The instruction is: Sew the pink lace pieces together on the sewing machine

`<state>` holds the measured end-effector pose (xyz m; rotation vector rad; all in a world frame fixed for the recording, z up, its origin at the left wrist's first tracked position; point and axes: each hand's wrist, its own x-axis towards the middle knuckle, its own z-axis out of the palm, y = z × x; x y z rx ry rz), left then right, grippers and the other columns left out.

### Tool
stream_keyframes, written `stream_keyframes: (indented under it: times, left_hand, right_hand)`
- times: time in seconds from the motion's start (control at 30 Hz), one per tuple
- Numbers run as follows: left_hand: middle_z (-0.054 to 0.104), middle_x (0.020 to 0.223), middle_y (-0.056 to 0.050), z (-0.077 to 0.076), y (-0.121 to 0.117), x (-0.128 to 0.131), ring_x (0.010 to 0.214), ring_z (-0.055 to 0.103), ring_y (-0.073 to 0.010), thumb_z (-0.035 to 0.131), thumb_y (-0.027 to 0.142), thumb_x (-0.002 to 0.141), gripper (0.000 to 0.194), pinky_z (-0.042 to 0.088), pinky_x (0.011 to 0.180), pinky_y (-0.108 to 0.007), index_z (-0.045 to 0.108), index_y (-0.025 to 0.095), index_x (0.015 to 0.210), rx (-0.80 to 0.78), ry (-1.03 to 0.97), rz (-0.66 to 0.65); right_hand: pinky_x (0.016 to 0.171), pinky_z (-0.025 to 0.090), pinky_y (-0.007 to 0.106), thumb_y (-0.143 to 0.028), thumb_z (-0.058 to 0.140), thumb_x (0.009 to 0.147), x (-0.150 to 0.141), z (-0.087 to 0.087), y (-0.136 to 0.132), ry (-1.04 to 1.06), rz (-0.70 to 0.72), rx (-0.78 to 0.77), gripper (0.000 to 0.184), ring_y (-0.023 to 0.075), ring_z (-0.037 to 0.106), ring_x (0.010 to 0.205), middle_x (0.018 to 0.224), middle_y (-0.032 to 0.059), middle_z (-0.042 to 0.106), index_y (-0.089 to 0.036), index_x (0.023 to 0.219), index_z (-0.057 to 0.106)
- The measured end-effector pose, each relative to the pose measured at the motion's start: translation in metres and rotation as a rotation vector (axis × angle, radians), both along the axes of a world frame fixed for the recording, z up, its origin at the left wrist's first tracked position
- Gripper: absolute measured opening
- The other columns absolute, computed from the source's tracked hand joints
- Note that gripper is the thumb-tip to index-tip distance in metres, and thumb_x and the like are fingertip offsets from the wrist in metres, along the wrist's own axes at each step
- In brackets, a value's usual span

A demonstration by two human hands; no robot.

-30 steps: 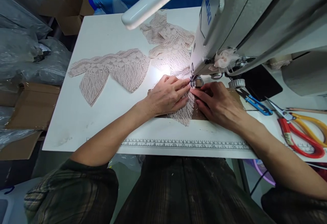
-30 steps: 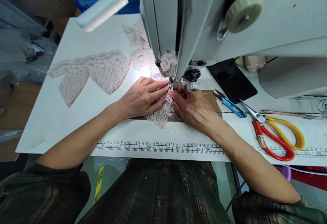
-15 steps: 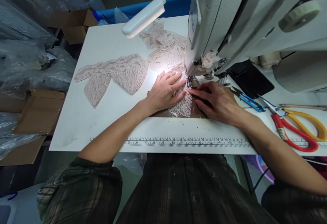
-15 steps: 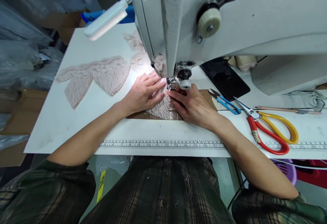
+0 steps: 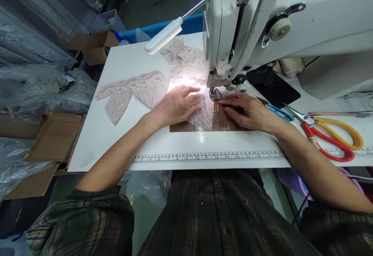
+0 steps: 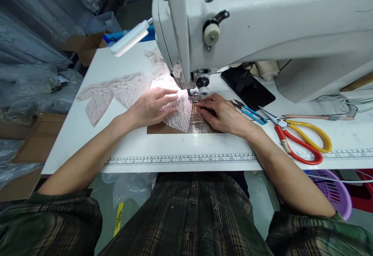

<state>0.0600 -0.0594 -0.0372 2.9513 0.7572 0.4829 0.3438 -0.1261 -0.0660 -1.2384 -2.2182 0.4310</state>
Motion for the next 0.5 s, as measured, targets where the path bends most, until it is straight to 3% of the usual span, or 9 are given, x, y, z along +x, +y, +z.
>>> stream_keyframes:
  times: [0.07, 0.17, 0.3, 0.4, 0.5]
  left_hand:
    - [0.073, 0.114, -0.012, -0.001, -0.008, 0.001, 0.096, 0.068, -0.0218, 0.057, 0.039, 0.102, 0.029, 0.058, 0.079, -0.038, 0.070, 0.015, 0.111, -0.052, -0.057, -0.111]
    - [0.074, 0.099, -0.008, -0.009, -0.015, 0.002, 0.088, 0.068, -0.0180, 0.064, 0.039, 0.098, 0.023, 0.058, 0.077, -0.034, 0.072, 0.017, 0.097, -0.201, -0.119, -0.229]
    - [0.072, 0.093, -0.008, -0.019, -0.017, 0.005, 0.086, 0.067, -0.0176, 0.061, 0.033, 0.100, 0.023, 0.058, 0.077, -0.035, 0.071, 0.018, 0.086, -0.311, -0.198, -0.188]
    - [0.072, 0.092, -0.008, -0.022, -0.019, 0.007, 0.085, 0.067, -0.0174, 0.058, 0.030, 0.101, 0.023, 0.058, 0.077, -0.036, 0.071, 0.018, 0.086, -0.340, -0.244, -0.143]
    - [0.072, 0.090, -0.007, -0.022, -0.023, 0.008, 0.081, 0.067, -0.0163, 0.057, 0.032, 0.102, 0.027, 0.058, 0.075, -0.035, 0.068, 0.017, 0.083, -0.307, -0.322, -0.099]
  right_hand:
    - [0.096, 0.058, 0.043, -0.031, 0.052, 0.096, -0.001, -0.003, 0.001, -0.004, -0.008, 0.022, 0.037, 0.0241, 0.069, 0.107, 0.120, 0.0132, 0.071, -0.020, 0.123, 0.075]
    - [0.093, 0.059, 0.042, -0.029, 0.052, 0.095, -0.002, -0.004, 0.001, 0.006, -0.025, 0.050, 0.035, 0.0243, 0.070, 0.106, 0.116, 0.0131, 0.072, -0.018, 0.119, 0.076]
    - [0.087, 0.059, 0.041, -0.028, 0.056, 0.093, -0.008, 0.003, -0.006, 0.042, -0.036, 0.045, 0.028, 0.0236, 0.070, 0.100, 0.112, 0.0126, 0.071, -0.018, 0.109, 0.077]
    - [0.090, 0.059, 0.041, -0.037, 0.065, 0.090, -0.017, 0.009, -0.014, 0.080, 0.078, -0.001, 0.026, 0.0230, 0.068, 0.102, 0.114, 0.0116, 0.068, -0.020, 0.108, 0.073]
    - [0.095, 0.057, 0.044, -0.046, 0.072, 0.086, -0.027, 0.010, -0.020, 0.109, 0.175, -0.016, 0.035, 0.0246, 0.065, 0.109, 0.114, 0.0114, 0.066, -0.021, 0.112, 0.067]
